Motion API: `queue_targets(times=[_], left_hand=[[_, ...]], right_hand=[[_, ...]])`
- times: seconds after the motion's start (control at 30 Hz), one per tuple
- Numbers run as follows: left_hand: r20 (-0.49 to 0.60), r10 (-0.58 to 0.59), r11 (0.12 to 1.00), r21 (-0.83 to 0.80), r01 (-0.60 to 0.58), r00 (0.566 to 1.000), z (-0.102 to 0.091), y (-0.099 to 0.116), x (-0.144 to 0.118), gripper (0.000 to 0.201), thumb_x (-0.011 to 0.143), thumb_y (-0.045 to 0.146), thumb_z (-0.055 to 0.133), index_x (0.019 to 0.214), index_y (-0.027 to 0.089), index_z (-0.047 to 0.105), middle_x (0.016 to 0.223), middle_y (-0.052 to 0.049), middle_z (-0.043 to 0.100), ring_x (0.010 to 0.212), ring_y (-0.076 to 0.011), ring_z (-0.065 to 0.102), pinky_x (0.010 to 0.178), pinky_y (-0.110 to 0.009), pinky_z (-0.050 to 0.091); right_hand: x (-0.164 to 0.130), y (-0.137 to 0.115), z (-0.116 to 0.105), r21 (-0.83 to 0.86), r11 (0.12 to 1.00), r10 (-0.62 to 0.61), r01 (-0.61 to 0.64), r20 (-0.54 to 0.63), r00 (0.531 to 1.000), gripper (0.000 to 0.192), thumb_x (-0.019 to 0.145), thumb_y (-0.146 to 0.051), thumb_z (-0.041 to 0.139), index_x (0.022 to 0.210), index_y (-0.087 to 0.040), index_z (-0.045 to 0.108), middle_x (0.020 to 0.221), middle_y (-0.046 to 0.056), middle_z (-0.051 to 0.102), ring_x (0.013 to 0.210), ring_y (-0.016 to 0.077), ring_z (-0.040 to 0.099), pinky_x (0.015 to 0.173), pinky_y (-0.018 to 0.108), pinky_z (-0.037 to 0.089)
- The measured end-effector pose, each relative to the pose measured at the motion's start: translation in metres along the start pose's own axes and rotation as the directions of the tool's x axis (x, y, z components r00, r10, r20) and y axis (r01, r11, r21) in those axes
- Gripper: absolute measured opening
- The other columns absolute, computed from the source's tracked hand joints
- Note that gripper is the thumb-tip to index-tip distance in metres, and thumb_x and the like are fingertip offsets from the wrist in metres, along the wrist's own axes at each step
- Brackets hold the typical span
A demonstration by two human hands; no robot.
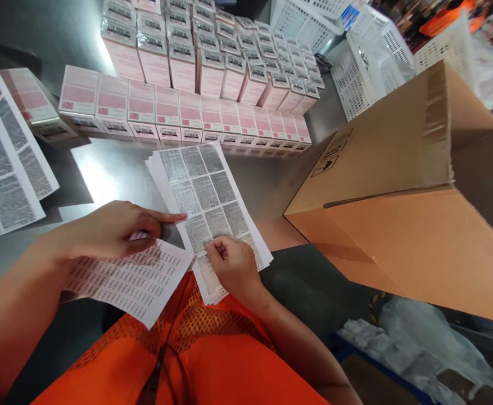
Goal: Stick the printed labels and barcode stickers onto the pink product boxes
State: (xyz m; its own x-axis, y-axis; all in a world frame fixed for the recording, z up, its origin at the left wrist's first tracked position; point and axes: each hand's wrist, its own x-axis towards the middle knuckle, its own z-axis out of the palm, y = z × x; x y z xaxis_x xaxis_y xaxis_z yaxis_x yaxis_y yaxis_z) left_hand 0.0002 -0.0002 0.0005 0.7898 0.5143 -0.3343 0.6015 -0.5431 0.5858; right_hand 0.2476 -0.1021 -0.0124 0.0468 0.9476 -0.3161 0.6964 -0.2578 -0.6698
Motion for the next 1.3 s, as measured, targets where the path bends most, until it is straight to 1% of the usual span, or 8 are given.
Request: queue_targets(times=[0.27,0.4,0.6,0.73,0.83,0.97,1.17,1.3], left_hand=[[-0.009,0.0,1.0,-0.014,0.0,1.0,0.0,0.001,0.0,0.021,0.079,0.022,0.051,0.068,0.021,0.068,0.141,0.006,0.062,0.049,-0.007,0.049,0.054,-0.031,0.031],[-0.003,-0.003,1.0,-0.002,0.003,1.0,-0.002,0.003,0.0,0.02,0.078,0.02,0.052,0.066,0.02,0.067,0.141,0.007,0.061,0.053,-0.0077,0.054,0.054,-0.031,0.032],[-0.038,0.014,1.0,0.003,-0.014,0.999,-0.003,0.003,-0.002,0.02,0.078,0.019,0.051,0.07,0.02,0.07,0.139,0.006,0.063,0.064,-0.0109,0.063,0.055,-0.03,0.033],[-0.042,0.034,0.999,-0.038,-0.035,0.999,-0.005,0.003,-0.003,0.021,0.075,0.018,0.054,0.074,0.023,0.074,0.142,0.007,0.06,0.075,-0.0141,0.069,0.057,-0.03,0.035],[-0.06,0.047,0.998,-0.042,-0.049,0.997,-0.005,0.002,-0.004,0.022,0.077,0.021,0.056,0.083,0.025,0.076,0.144,0.008,0.058,0.078,-0.0163,0.071,0.058,-0.031,0.037],[-0.08,0.032,0.999,-0.007,-0.033,0.996,-0.002,-0.001,-0.005,0.024,0.081,0.026,0.056,0.061,0.02,0.068,0.14,0.008,0.062,0.07,-0.0154,0.069,0.053,-0.032,0.032],[-0.074,0.02,1.0,-0.017,-0.021,0.997,-0.001,-0.002,-0.005,0.026,0.081,0.027,0.057,0.058,0.019,0.067,0.138,0.008,0.064,0.066,-0.0127,0.066,0.053,-0.031,0.032],[-0.077,0.019,0.999,-0.029,-0.021,0.997,-0.001,-0.002,-0.005,0.027,0.081,0.028,0.057,0.058,0.019,0.067,0.136,0.007,0.065,0.062,-0.0116,0.064,0.052,-0.032,0.03]], right_hand=[[-0.001,0.003,0.007,-0.128,0.989,-0.089,0.076,-0.103,0.991,0.02,0.086,-0.031,0.061,0.069,-0.022,0.056,0.066,-0.001,0.057,0.06,0.0147,0.053,0.057,0.027,0.038],[-0.001,0.003,0.004,-0.138,0.984,-0.141,0.112,-0.227,0.964,0.019,0.079,-0.031,0.071,0.085,-0.021,0.057,0.083,0.001,0.058,0.06,0.0134,0.053,0.059,0.028,0.043],[0.01,-0.038,0.012,-0.114,0.879,-0.46,0.462,0.045,0.887,0.02,0.094,-0.033,0.062,0.109,-0.021,0.067,0.099,0.007,0.069,0.086,0.0194,0.064,0.078,0.032,0.05],[0.023,-0.057,0.021,-0.154,0.895,-0.38,0.419,0.228,0.896,0.019,0.09,-0.025,0.067,0.109,-0.022,0.071,0.095,0.005,0.075,0.085,0.0209,0.068,0.076,0.033,0.049],[0.024,-0.056,0.017,-0.124,0.928,-0.315,0.352,0.245,0.917,0.014,0.09,-0.022,0.067,0.102,-0.024,0.073,0.094,0.003,0.077,0.083,0.0197,0.069,0.073,0.031,0.048],[0.019,-0.051,0.014,-0.173,0.911,-0.337,0.375,0.217,0.916,0.012,0.09,-0.02,0.067,0.1,-0.023,0.072,0.094,0.002,0.076,0.086,0.0208,0.068,0.073,0.031,0.047],[0.009,-0.049,0.025,-0.434,0.711,-0.574,0.553,0.095,0.813,0.014,0.093,-0.017,0.061,0.095,-0.019,0.074,0.087,0.006,0.072,0.083,0.0242,0.062,0.072,0.036,0.041],[0.004,-0.052,0.027,-0.517,0.643,-0.617,0.565,0.087,0.782,0.016,0.094,-0.015,0.057,0.09,-0.019,0.073,0.083,0.006,0.072,0.079,0.0237,0.061,0.068,0.036,0.036]])
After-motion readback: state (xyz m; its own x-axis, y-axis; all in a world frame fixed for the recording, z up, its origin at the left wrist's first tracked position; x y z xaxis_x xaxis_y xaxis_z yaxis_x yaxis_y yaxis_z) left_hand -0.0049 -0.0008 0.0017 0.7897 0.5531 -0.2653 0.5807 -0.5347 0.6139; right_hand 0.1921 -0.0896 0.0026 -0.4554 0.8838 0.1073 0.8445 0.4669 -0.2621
